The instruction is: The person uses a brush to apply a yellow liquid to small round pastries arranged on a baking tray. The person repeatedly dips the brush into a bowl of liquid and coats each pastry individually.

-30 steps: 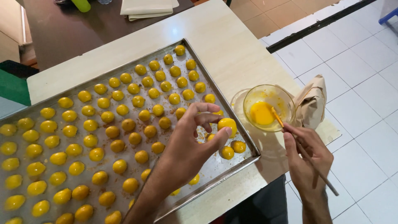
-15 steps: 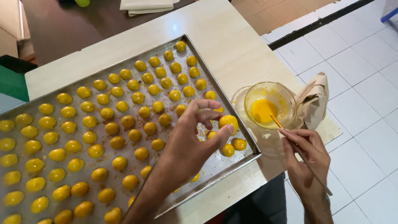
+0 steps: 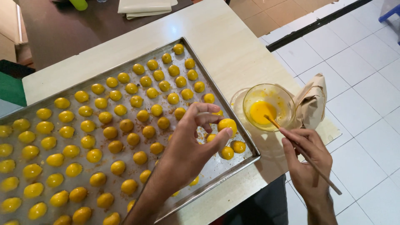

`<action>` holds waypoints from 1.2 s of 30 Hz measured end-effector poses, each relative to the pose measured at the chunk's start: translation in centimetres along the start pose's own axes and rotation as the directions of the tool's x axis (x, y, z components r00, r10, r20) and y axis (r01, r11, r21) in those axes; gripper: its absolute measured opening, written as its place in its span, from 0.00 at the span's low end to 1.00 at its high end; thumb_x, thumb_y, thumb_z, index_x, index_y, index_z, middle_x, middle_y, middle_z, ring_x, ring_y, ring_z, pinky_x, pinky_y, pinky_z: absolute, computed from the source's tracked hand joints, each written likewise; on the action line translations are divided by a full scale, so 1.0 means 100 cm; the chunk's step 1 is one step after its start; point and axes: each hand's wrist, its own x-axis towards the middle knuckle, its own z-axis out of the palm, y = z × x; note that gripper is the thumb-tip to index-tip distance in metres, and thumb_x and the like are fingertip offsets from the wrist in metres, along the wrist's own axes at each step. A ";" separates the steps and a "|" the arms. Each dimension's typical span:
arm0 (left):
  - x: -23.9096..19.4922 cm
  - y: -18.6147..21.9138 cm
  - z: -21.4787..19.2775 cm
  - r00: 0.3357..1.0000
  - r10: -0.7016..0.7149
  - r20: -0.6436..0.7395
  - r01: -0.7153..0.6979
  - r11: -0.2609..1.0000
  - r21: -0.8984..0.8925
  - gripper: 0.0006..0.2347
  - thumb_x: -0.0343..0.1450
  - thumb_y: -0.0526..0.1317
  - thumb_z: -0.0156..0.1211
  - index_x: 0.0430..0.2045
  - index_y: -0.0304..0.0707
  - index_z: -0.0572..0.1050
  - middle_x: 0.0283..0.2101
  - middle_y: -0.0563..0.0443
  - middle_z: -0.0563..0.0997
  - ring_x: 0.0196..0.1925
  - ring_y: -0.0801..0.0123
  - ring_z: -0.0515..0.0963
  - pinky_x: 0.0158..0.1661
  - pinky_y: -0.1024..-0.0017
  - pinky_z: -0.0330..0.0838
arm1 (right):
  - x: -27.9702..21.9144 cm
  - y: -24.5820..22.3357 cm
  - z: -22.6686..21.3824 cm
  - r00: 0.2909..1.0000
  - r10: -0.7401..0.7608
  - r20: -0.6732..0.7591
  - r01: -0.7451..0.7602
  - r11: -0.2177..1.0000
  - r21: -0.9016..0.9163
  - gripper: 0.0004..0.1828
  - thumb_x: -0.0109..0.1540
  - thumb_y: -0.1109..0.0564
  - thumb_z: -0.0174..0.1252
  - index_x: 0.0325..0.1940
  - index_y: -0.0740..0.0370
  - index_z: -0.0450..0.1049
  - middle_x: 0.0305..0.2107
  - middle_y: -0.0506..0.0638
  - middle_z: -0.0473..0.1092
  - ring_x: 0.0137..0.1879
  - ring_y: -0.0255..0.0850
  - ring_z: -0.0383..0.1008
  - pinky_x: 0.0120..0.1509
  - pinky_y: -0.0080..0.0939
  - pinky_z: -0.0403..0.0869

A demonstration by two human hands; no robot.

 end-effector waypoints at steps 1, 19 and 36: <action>0.001 0.000 -0.001 1.000 0.001 -0.001 -0.001 1.000 0.001 0.14 0.66 0.41 0.67 0.42 0.46 0.73 0.48 0.59 0.82 0.49 0.81 0.83 0.44 0.81 0.76 | 0.002 0.000 0.001 1.000 -0.001 -0.001 0.001 1.000 0.001 0.14 0.66 0.68 0.61 0.57 0.67 0.79 0.44 0.54 0.72 0.47 0.38 0.73 0.48 0.30 0.76; 0.011 -0.016 0.006 0.915 -0.177 0.363 0.342 0.817 -0.465 0.17 0.68 0.38 0.64 0.51 0.35 0.74 0.39 0.45 0.84 0.38 0.73 0.80 0.42 0.79 0.70 | -0.023 -0.048 -0.010 0.957 0.130 -0.260 -0.020 0.922 0.388 0.17 0.68 0.65 0.50 0.57 0.84 0.69 0.45 0.71 0.69 0.34 0.52 0.76 0.30 0.35 0.70; 0.007 -0.025 0.009 0.871 -0.144 0.470 0.414 0.730 -0.544 0.20 0.69 0.38 0.65 0.55 0.32 0.74 0.37 0.50 0.80 0.39 0.76 0.75 0.41 0.80 0.64 | -0.030 -0.070 -0.017 0.987 0.089 -0.131 -0.037 0.935 0.354 0.09 0.60 0.63 0.58 0.42 0.71 0.76 0.39 0.65 0.76 0.30 0.42 0.82 0.35 0.25 0.81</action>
